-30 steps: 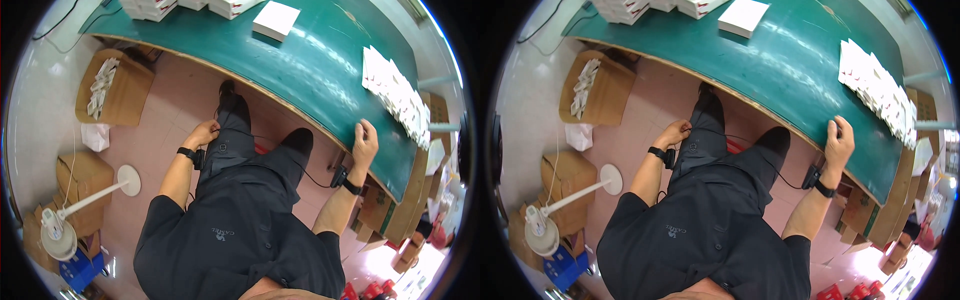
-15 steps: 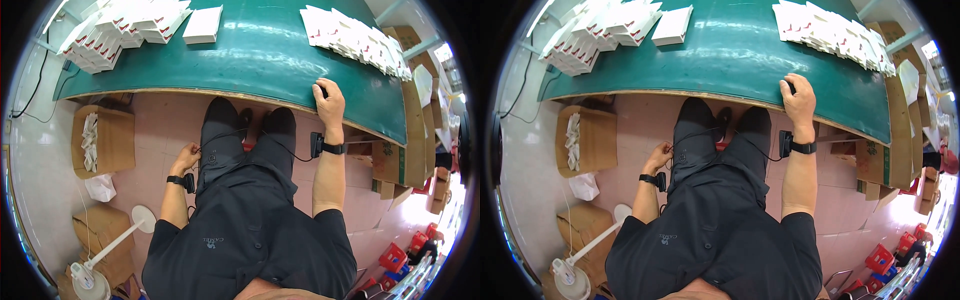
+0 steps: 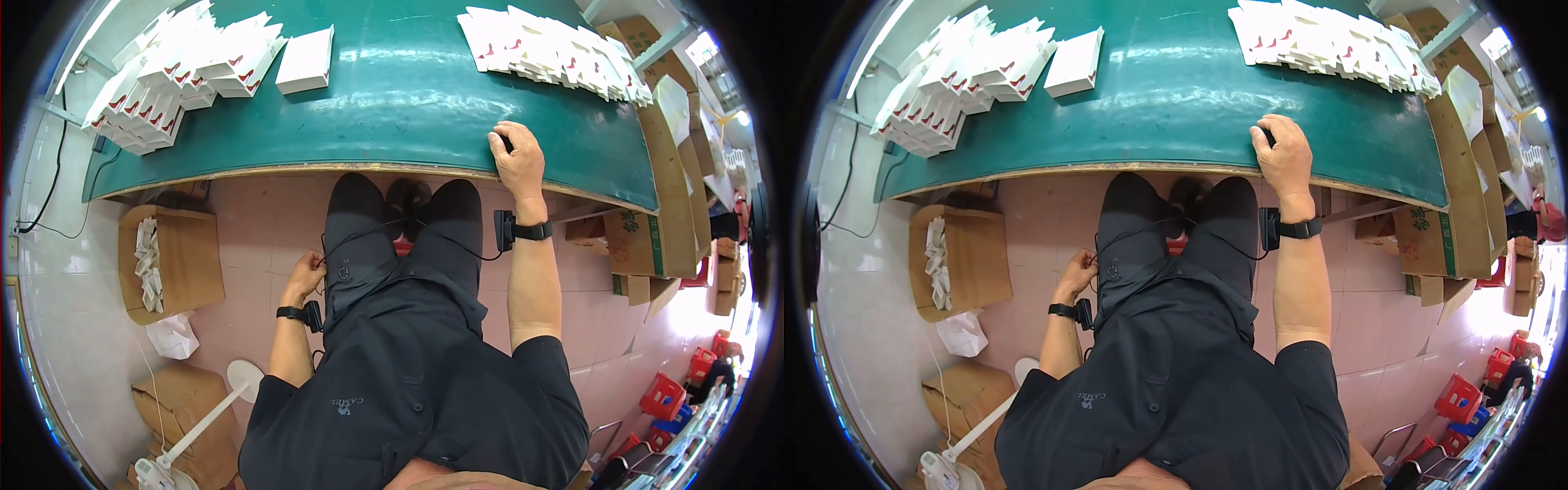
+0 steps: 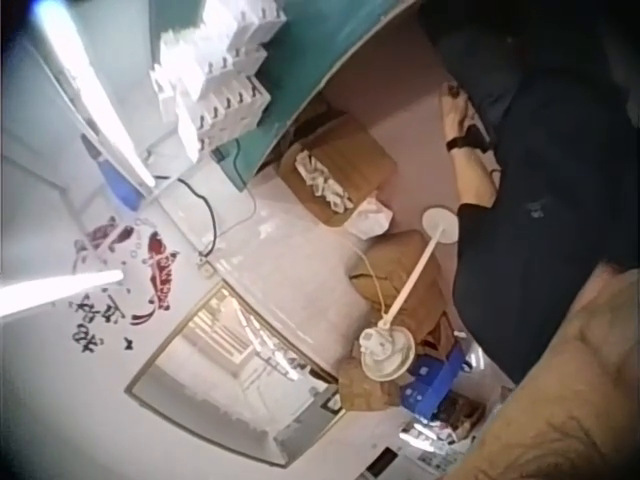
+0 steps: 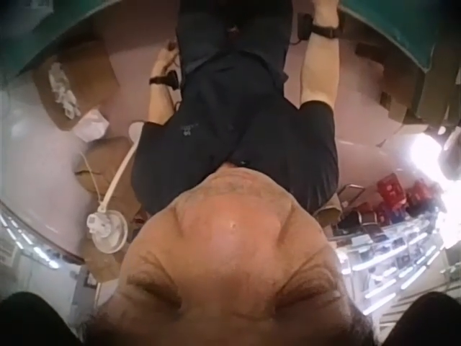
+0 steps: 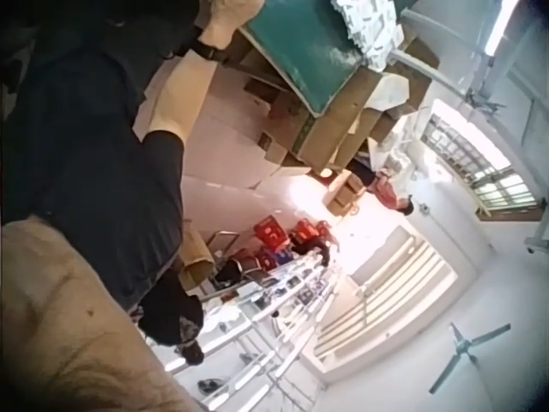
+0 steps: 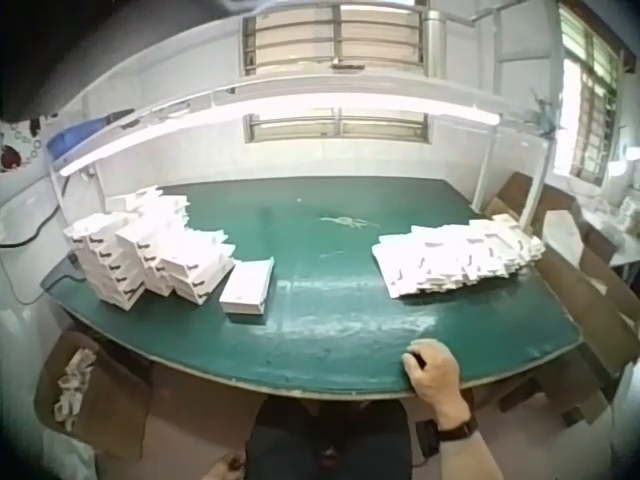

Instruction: The person picks up a white box from a stack, folds the flaps to assemble it, and places it onto a different stack before repeating the process.

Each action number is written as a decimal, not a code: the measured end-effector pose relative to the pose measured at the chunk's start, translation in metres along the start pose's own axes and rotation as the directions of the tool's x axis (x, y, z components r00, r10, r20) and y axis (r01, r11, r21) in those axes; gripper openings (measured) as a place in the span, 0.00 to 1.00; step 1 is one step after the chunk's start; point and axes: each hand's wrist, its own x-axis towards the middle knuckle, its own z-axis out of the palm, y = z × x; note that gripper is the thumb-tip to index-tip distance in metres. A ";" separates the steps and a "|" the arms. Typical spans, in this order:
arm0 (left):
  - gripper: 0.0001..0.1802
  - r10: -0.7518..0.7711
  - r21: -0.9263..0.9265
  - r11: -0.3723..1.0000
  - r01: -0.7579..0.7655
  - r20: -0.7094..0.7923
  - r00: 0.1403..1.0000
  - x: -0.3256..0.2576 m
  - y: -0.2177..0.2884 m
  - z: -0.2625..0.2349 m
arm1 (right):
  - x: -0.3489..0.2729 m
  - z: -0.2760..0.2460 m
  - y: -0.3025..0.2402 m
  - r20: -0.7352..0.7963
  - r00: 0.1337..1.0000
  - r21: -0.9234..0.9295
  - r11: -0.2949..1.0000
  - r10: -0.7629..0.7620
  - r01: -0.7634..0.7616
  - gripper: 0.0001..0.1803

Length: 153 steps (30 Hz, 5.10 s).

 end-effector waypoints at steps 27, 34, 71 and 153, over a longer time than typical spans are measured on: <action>0.10 0.023 0.034 0.999 -0.023 0.020 1.000 -0.011 -0.016 -0.003 | -0.004 -0.001 -0.004 -0.006 1.000 -0.067 0.997 -0.025 0.025 0.08; 0.10 0.022 -0.007 1.000 -0.022 0.041 0.999 0.008 -0.021 -0.006 | 0.001 0.002 -0.002 -0.021 0.999 -0.061 0.997 -0.049 0.048 0.09; 0.27 -0.062 0.243 0.970 -0.002 0.256 0.965 -0.013 0.107 -0.017 | 0.002 -0.006 0.002 0.047 0.999 -0.006 1.000 0.022 -0.022 0.10; 0.32 0.209 0.437 0.815 -0.381 0.391 0.896 -0.010 0.305 0.016 | -0.128 0.006 0.086 0.706 0.654 -0.049 0.940 0.272 -0.337 0.24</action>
